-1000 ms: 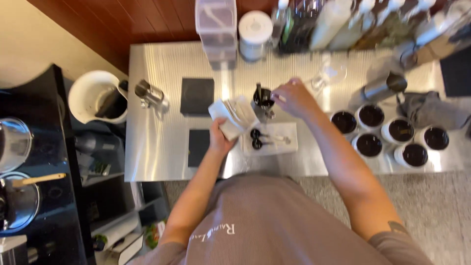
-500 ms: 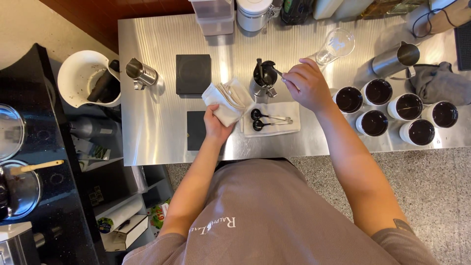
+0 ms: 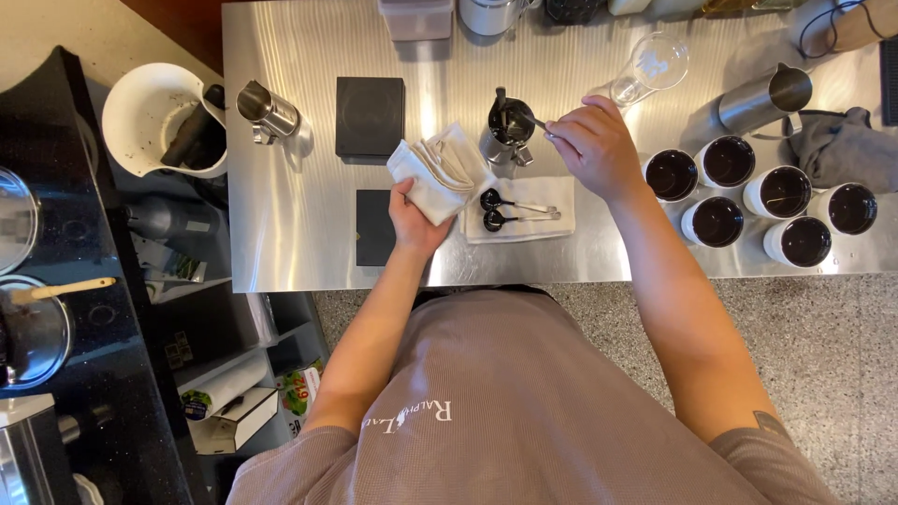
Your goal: Cleaning and wiping cupping spoons with a white cloth at a coffee bar.
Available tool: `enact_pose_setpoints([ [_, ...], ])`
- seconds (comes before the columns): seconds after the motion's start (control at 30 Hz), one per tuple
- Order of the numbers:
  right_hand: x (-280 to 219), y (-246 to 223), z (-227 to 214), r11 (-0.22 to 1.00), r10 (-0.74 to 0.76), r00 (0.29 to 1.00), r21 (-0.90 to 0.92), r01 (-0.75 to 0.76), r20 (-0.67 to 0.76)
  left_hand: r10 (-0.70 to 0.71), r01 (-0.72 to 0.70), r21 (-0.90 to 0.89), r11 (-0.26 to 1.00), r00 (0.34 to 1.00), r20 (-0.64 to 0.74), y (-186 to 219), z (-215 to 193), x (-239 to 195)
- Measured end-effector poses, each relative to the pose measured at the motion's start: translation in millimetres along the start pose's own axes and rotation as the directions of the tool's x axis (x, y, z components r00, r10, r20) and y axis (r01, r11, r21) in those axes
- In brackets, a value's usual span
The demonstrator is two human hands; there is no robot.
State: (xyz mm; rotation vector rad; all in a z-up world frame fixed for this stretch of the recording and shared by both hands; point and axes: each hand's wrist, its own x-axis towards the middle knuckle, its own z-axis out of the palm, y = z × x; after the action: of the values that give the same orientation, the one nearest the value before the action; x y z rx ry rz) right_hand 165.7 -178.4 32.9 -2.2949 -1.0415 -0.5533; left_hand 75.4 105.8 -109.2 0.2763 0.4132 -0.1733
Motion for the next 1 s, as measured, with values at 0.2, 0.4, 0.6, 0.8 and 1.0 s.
enact_pose_setpoints([
  [0.2, -3.0, -13.6, 0.6, 0.982, 0.123, 0.983, 0.163, -0.100, -0.136, -0.002, 0.007, -0.067, 0.998, 0.998, 0.067, -7.6, 4.1, -2.0],
  [0.4, -31.7, -56.3, 48.9, 0.500, 0.711, 0.680, 0.808, -0.311, -0.178, -0.025, 0.039, -0.140, 0.989, 0.995, 0.102, -22.0, 34.2, -6.0],
  [0.6, -86.7, -93.8, 91.8, 0.321, 0.763, 0.630, 0.764, -0.560, 0.142, 0.157, -0.162, 0.095, 0.982, 0.986, 0.052, -27.7, 28.9, 20.7],
  [0.8, -73.2, -118.4, 65.7, 0.545, 0.624, 0.715, 0.480, -0.688, 0.315, 0.605, -0.565, 0.558, 0.607, 0.785, 0.136, -32.5, 25.3, 21.7],
  [1.0, -85.2, -120.0, 68.5, 0.565, 0.605, 0.654, 0.334, -0.754, 0.453, 0.573, -0.500, 0.512, 0.698, 0.820, 0.019, -47.8, 50.7, -0.9],
])
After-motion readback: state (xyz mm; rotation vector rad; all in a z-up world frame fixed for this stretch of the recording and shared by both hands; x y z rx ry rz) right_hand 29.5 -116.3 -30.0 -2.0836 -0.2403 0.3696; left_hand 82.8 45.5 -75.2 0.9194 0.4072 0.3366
